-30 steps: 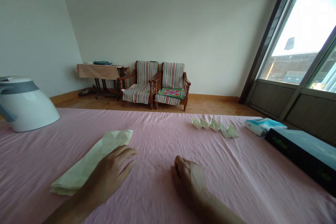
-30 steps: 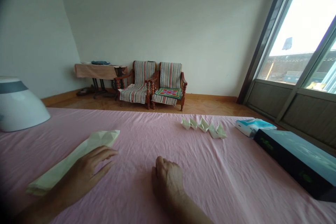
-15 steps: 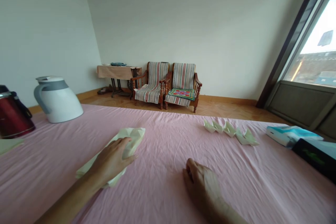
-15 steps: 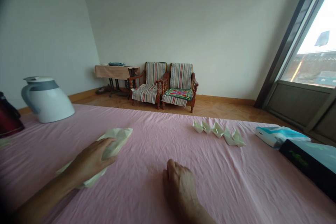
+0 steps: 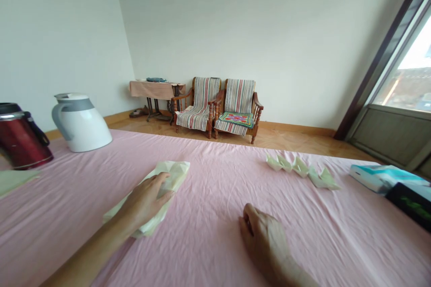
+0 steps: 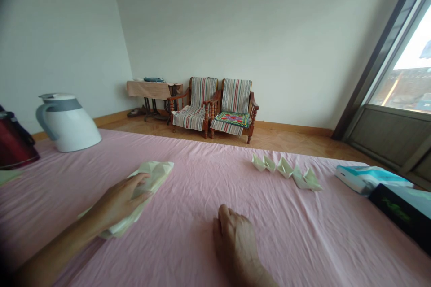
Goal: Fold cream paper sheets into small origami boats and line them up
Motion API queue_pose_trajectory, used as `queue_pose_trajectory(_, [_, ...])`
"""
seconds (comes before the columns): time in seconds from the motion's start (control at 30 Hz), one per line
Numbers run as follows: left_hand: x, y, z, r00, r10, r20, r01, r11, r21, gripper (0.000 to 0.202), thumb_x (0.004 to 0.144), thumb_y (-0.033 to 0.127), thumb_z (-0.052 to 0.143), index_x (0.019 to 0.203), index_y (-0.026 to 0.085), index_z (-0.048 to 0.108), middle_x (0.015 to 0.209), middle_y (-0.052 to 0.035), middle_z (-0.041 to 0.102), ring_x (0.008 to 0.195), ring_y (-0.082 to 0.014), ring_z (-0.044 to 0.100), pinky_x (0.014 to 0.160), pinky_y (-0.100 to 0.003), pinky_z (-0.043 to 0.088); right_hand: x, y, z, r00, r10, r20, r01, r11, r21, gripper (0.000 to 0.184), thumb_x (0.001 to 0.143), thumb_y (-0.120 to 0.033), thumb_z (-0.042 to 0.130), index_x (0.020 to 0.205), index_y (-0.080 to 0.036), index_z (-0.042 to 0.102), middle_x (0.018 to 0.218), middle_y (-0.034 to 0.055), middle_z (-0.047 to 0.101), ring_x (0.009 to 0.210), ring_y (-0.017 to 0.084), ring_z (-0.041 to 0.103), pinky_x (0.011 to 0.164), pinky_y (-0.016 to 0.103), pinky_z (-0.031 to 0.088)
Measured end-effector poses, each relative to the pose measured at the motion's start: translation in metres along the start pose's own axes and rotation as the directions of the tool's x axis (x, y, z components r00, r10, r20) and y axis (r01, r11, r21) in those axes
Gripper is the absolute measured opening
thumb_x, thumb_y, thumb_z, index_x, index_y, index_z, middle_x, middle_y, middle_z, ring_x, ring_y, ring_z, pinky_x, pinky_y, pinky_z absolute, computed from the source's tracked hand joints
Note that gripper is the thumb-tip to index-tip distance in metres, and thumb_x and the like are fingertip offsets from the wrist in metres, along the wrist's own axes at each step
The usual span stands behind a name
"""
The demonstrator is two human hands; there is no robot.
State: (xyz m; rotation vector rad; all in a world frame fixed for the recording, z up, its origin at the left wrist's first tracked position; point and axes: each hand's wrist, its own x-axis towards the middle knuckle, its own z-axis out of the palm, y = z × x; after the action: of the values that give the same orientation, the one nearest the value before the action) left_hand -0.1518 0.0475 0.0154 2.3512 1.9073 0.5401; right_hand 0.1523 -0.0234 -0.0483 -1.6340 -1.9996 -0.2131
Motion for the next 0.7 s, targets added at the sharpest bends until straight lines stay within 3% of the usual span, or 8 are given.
queue_pose_trajectory(0.7, [0.0056, -0.0027, 0.002, 0.996, -0.086, 0.007, 0.086, 0.996, 0.0, 0.038, 0.084, 0.028, 0.052, 0.12, 0.016, 0.052, 0.117, -0.0119, 0.066, 0.108, -0.0247, 0.063, 0.089, -0.031, 0.046, 0.001, -0.001, -0.0028, 1.0, -0.001, -0.003, 0.001, 1.0, 0.008, 0.016, 0.083, -0.018, 0.04, 0.068, -0.023, 0.042, 0.053, -0.001, 0.057, 0.045, 0.015, 0.053, 0.047, 0.025, 0.019])
